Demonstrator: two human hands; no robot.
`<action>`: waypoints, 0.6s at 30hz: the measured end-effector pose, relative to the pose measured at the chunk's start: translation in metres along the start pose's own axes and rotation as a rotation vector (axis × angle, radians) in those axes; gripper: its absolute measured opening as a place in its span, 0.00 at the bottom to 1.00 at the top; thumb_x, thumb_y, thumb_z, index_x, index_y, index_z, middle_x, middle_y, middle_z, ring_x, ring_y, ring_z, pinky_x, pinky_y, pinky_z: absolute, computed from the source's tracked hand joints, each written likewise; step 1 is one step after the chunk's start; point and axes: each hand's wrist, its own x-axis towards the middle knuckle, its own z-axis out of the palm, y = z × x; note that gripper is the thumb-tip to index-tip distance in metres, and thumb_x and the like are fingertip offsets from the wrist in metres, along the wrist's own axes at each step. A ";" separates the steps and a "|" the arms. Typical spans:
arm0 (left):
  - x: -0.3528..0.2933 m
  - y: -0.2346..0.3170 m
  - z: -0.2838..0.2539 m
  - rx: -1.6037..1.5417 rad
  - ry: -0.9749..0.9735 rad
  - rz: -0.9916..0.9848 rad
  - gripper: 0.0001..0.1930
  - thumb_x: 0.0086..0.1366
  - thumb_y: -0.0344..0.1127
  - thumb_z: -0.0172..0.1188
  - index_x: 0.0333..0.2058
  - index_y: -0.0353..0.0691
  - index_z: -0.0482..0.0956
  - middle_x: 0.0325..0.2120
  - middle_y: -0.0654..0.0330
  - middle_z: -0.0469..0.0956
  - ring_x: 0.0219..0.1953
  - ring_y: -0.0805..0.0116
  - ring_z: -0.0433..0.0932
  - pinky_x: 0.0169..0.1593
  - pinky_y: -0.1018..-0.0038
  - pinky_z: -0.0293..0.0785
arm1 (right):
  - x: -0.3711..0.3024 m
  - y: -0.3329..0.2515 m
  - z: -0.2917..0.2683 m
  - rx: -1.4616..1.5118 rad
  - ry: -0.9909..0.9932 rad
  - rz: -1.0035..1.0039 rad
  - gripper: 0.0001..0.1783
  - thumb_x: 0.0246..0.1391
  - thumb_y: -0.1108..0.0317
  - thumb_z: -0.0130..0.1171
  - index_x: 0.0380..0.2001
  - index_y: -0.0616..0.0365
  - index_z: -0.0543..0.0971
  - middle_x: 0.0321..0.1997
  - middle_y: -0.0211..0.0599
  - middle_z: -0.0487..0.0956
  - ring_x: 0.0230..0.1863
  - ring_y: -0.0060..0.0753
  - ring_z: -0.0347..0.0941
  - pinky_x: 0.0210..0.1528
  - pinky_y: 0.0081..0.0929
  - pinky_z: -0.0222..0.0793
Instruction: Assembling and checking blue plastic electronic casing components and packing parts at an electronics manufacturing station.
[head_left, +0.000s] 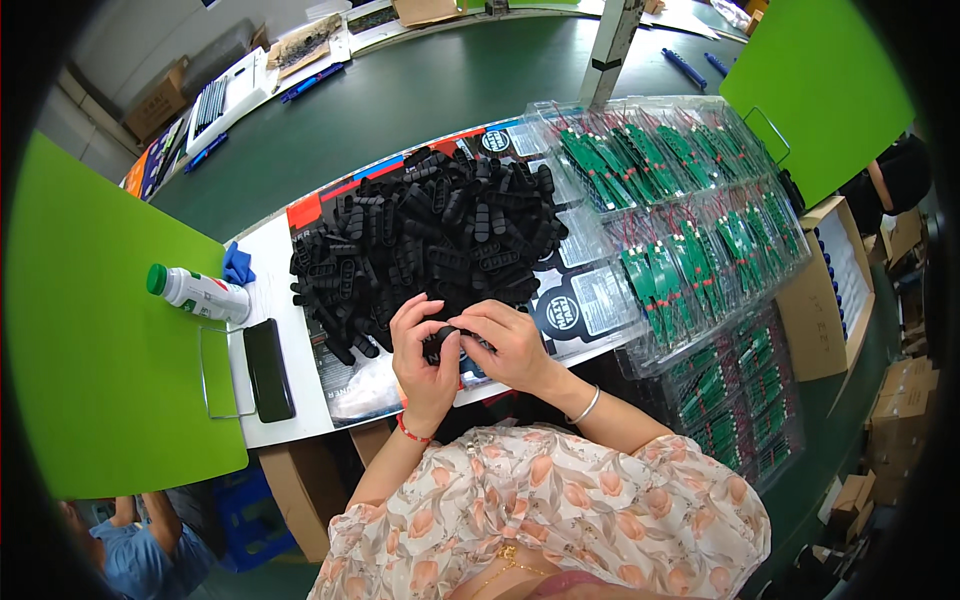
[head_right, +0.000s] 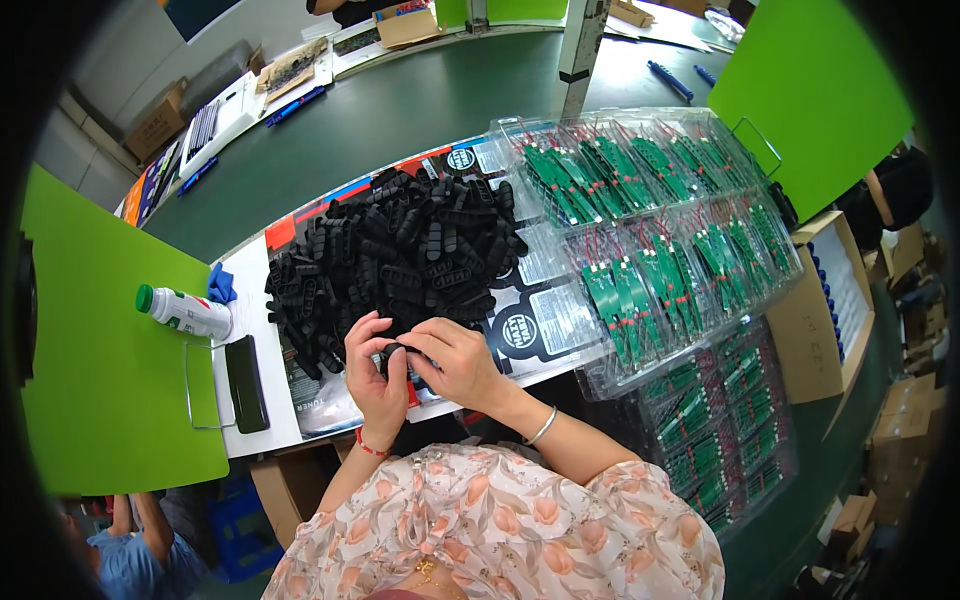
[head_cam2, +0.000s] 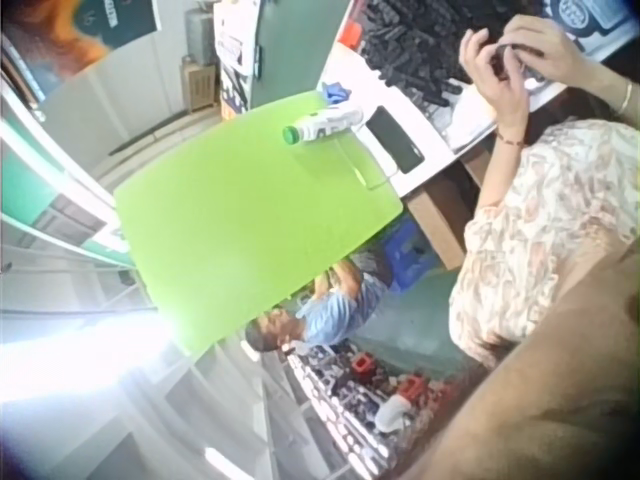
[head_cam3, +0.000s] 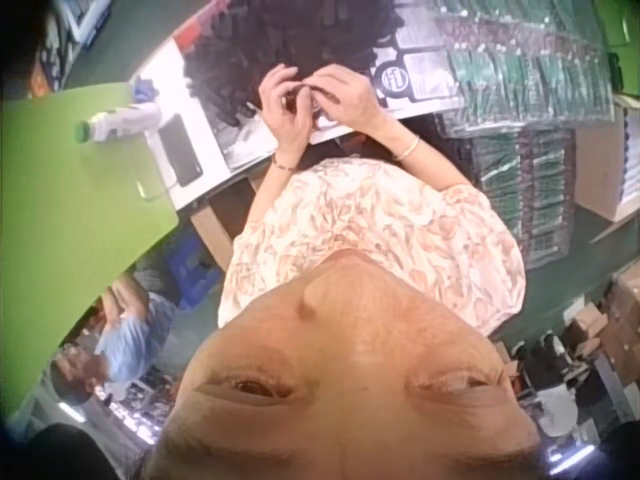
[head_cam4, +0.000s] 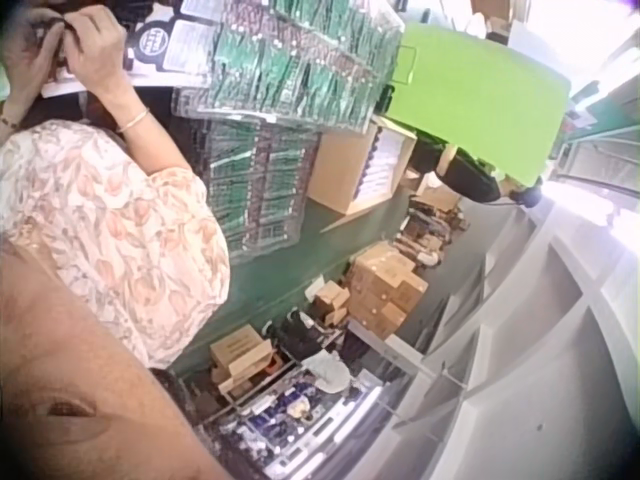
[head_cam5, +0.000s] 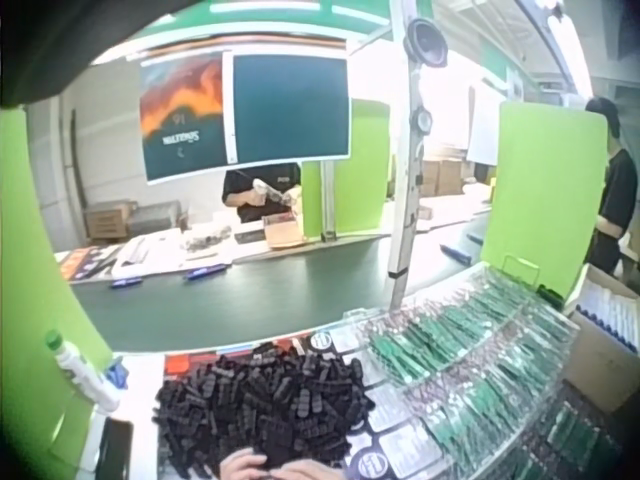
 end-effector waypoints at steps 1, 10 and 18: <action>0.000 0.000 0.000 -0.013 -0.001 -0.010 0.07 0.60 0.21 0.60 0.36 0.37 0.75 0.48 0.53 0.77 0.60 0.51 0.72 0.62 0.60 0.66 | 0.000 0.000 0.000 0.010 -0.008 0.015 0.15 0.43 0.81 0.66 0.38 0.62 0.82 0.37 0.40 0.81 0.34 0.40 0.80 0.33 0.29 0.77; 0.000 -0.005 0.000 -0.048 -0.019 -0.024 0.12 0.56 0.23 0.67 0.37 0.37 0.75 0.47 0.53 0.78 0.57 0.48 0.74 0.59 0.58 0.70 | -0.004 0.001 0.002 0.028 -0.005 0.025 0.11 0.47 0.80 0.64 0.37 0.64 0.81 0.36 0.43 0.81 0.34 0.44 0.81 0.35 0.32 0.78; -0.001 -0.005 0.002 -0.095 -0.002 -0.076 0.08 0.58 0.21 0.62 0.35 0.36 0.75 0.48 0.53 0.78 0.58 0.51 0.73 0.60 0.60 0.69 | 0.000 -0.005 0.000 0.072 -0.033 0.045 0.20 0.46 0.82 0.64 0.46 0.63 0.80 0.36 0.43 0.82 0.32 0.42 0.81 0.33 0.31 0.77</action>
